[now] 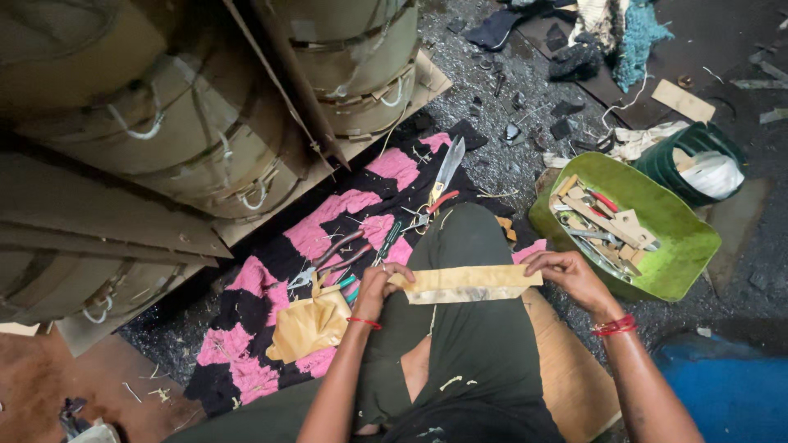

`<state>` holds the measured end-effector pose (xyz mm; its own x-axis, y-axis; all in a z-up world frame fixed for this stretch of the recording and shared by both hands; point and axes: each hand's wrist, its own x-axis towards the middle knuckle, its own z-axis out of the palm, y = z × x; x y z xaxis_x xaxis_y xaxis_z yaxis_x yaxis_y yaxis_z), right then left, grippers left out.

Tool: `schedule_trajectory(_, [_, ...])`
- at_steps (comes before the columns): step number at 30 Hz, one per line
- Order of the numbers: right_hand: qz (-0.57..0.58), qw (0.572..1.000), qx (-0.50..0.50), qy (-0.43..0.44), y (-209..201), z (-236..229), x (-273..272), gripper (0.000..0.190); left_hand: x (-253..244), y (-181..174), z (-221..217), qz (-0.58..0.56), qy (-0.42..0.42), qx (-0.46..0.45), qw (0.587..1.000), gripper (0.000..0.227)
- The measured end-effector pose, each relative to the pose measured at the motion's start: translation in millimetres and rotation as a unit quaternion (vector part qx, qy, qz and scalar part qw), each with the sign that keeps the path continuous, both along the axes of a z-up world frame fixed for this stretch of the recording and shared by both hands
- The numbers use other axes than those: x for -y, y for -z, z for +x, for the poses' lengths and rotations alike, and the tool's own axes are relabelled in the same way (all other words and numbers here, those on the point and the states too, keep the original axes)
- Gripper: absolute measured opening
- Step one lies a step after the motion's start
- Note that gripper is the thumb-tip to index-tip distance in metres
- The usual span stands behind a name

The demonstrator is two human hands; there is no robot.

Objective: The person assembles a transformer by hand-wrapping tape and paper insulation around the metal components and using pliers to secure wires.

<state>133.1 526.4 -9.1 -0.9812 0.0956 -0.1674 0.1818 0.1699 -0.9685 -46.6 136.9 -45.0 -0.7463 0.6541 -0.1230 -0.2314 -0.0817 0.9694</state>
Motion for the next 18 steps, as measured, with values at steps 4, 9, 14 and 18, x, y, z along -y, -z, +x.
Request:
schedule_trajectory(4, [0.000,0.999,0.023,0.034,-2.9,5.4,10.7,0.024,-7.8,-10.8,5.2,-0.087,-0.008,-0.006,0.996,0.013])
schedule_trajectory(9, [-0.036,0.992,0.060,0.106,-3.5,0.0,37.2,0.019,-8.8,-33.9,17.0,-0.056,-0.034,-0.119,0.991,0.030])
schedule_trajectory(14, [0.020,0.990,0.039,0.132,-19.7,-4.0,48.5,0.038,-3.1,-51.0,23.4,-0.155,0.000,-0.082,0.985,0.026])
schedule_trajectory(18, [0.121,0.981,0.124,0.084,-43.8,-5.0,53.0,0.017,0.0,-52.3,27.0,-0.115,0.042,0.003,0.992,0.017])
